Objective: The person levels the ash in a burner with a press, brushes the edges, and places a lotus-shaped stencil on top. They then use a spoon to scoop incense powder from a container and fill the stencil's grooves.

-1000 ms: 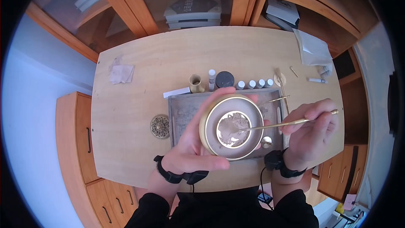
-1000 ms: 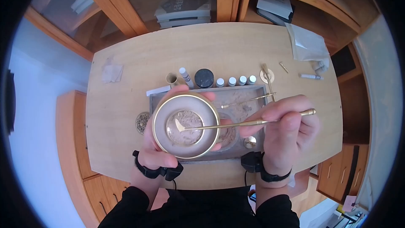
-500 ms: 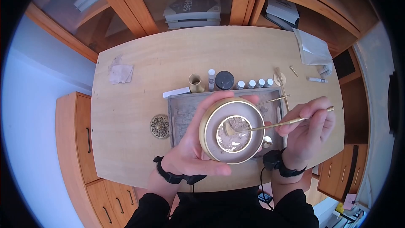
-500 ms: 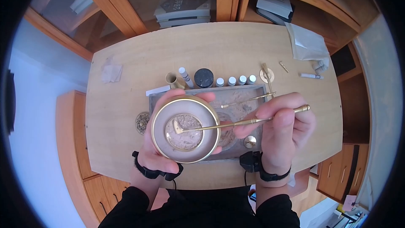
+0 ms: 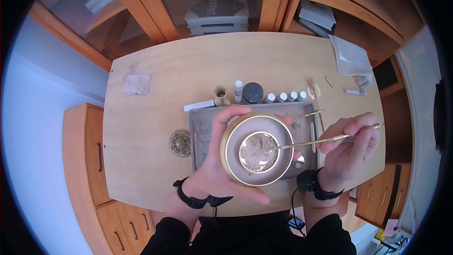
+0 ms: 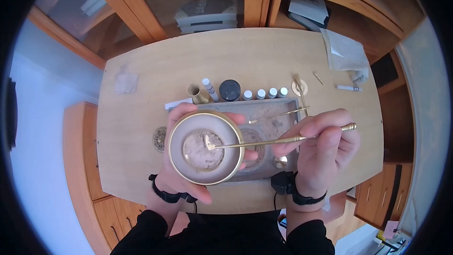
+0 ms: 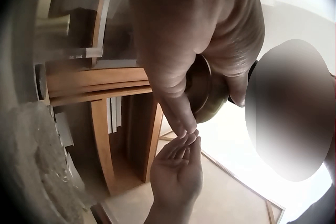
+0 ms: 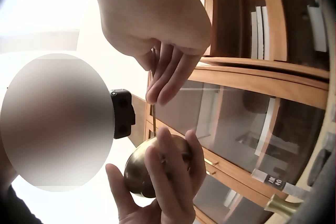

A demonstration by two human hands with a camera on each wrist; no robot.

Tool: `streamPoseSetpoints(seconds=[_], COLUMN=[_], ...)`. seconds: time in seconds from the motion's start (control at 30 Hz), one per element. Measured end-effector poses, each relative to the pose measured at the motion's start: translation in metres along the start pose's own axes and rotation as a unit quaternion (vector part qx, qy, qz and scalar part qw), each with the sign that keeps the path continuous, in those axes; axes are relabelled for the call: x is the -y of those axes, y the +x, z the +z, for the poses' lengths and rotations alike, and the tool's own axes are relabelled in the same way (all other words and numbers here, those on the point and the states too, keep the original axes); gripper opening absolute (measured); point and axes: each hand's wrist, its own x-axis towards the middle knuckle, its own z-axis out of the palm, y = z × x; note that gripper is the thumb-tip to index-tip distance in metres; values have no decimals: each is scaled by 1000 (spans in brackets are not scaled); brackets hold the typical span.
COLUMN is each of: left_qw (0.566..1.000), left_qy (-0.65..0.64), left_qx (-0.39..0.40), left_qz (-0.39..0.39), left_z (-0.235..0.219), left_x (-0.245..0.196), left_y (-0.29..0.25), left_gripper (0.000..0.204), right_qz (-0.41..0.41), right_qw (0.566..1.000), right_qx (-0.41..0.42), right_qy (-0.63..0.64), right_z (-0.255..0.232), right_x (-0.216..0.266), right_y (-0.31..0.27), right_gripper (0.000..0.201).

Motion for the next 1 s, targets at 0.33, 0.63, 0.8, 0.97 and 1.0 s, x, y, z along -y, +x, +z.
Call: streamPoseSetpoints(seconds=[0.33, 0.63, 0.8, 0.97, 1.0], left_qw=[951, 998, 998, 996, 996], left_qy=[288, 38, 47, 69, 69], left_qx=[34, -7, 18, 37, 36], left_qz=[107, 50, 45, 40, 39], left_z=[-13, 7, 7, 6, 6], left_x=[-9, -10, -10, -10, -10], left_y=[11, 7, 7, 7, 7], left_gripper=[119, 104, 102, 101, 101], right_qz=[0, 41, 61, 56, 53], right_qw=[1000, 999, 997, 997, 997], right_qx=[18, 3, -5, 12, 25], right_qy=[10, 10, 45, 46, 45], right_z=[6, 6, 6, 7, 7], right_x=[-1, -3, -8, -7, -6], right_y=[-3, -3, 0, 0, 0], right_gripper=[39, 38, 36, 36, 37])
